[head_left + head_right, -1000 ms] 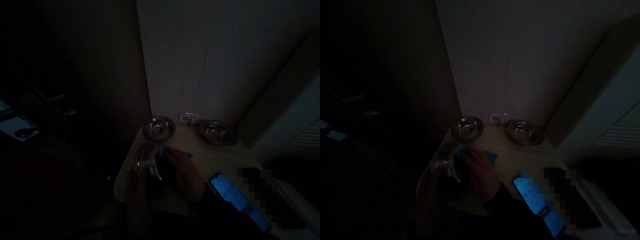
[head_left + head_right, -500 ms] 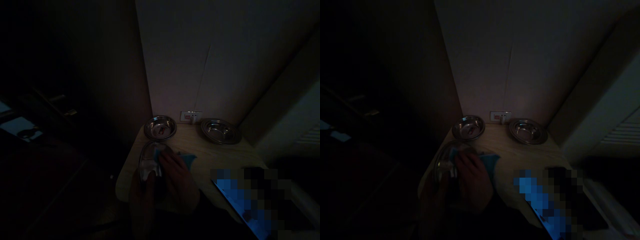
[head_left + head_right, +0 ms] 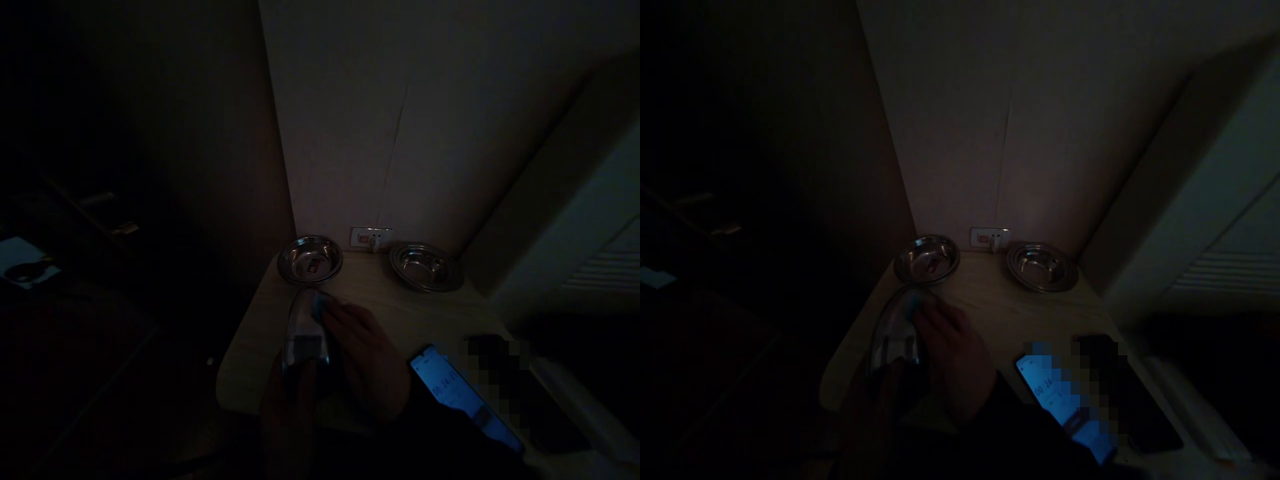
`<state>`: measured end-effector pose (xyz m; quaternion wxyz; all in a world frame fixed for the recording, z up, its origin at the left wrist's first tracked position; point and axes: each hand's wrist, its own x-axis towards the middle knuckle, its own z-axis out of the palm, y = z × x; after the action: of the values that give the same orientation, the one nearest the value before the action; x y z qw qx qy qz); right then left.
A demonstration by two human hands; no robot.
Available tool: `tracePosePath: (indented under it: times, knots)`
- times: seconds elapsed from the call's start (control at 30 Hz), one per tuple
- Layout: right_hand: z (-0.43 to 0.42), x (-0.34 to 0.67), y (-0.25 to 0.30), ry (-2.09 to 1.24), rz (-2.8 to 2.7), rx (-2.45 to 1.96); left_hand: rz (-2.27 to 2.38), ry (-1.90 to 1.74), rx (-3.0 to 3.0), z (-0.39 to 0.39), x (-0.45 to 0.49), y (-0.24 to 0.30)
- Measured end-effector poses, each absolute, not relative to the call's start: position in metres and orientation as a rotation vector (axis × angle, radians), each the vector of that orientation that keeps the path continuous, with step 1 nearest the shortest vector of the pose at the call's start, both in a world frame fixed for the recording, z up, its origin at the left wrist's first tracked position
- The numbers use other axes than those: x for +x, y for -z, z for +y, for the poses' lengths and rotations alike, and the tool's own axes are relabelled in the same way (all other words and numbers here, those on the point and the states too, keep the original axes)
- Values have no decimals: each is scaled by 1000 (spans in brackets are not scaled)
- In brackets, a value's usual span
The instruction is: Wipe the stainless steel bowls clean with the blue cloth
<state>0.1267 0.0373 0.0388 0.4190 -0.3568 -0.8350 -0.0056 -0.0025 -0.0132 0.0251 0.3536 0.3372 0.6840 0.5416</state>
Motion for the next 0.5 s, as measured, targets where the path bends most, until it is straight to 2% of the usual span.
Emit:
tracePosePath:
  times: [0.5]
  knots:
    - [32,132,-49,65,-2166,-840,1780,-1342,968,-9,-2,-10]
